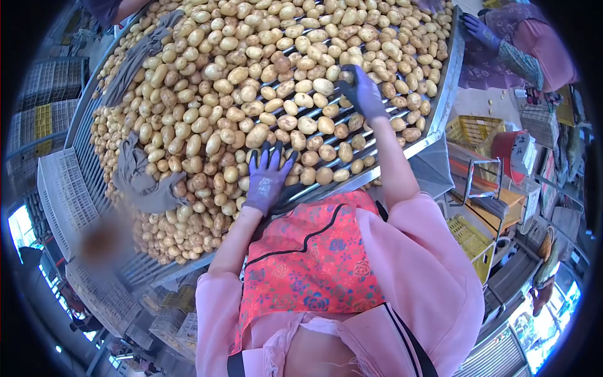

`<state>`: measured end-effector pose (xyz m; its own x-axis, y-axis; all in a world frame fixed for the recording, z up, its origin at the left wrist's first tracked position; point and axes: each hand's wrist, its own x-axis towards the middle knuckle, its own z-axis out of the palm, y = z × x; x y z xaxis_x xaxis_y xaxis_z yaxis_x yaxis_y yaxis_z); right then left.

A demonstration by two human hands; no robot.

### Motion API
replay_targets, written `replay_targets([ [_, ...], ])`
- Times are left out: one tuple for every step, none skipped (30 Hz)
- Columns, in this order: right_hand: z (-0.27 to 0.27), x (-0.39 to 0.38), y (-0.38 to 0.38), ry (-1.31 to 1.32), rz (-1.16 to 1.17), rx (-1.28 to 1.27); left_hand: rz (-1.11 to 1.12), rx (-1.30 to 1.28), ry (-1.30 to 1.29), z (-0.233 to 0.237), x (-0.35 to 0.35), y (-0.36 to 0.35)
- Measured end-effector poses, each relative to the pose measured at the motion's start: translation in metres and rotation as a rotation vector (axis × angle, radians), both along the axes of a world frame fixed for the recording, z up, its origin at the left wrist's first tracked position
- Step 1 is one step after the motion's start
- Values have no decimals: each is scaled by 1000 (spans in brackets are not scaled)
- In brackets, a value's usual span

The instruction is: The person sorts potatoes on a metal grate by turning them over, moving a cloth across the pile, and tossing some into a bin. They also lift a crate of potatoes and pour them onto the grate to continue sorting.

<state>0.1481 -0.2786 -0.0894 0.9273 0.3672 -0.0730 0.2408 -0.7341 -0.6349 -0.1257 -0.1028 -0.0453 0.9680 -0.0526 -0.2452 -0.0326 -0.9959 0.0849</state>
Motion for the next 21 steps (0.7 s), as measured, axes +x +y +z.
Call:
replay_targets([
  [15,-2,-14,316,-5,353,-6,-6,-7,-6,6,0],
  [32,-15,-34,461,-43,722,-42,0,24,-14,10,-2],
  [33,-22,-63,659,-146,958,-78,6,57,-21,15,-5],
  [24,-37,-98,268,80,677,-119,23,23,-16,24,-9],
  [15,-52,-133,-174,179,394,-141,70,55,-15,33,-12],
  [21,-74,-170,-266,167,114,-151,72,81,-7,42,-12],
  [34,-94,-199,-562,254,-174,-161,76,110,-1,49,-10],
  [11,-126,-242,-408,128,-222,-207,94,130,-4,52,-4],
  [-3,-156,-284,-210,15,-176,-298,113,40,-11,49,6],
  [-16,-187,-325,42,-182,-53,-293,107,26,-12,45,13],
  [-31,-217,-360,283,-440,114,-290,105,12,-11,42,18],
  [-44,-247,-389,467,-733,251,-290,112,19,-1,38,19],
  [-73,-269,-423,838,-1191,612,-171,13,53,16,33,18],
  [-91,-288,-430,585,-1261,49,-52,-84,86,26,28,19],
  [-84,-287,-415,595,-1260,51,-51,-77,92,22,23,21],
  [-77,-280,-400,347,-1075,-184,-92,-24,53,14,16,23],
  [-52,-258,-361,162,-881,-343,-130,29,12,10,11,23],
  [-28,-237,-322,-46,-707,-525,-110,-45,-54,19,10,20],
  [-4,-209,-268,-191,-541,-637,-105,-36,-52,20,3,21],
  [16,-186,-224,-384,-351,-505,-114,63,-30,18,-6,24],
  [26,-169,-184,-573,-155,-366,-117,161,-7,15,-15,27],
])
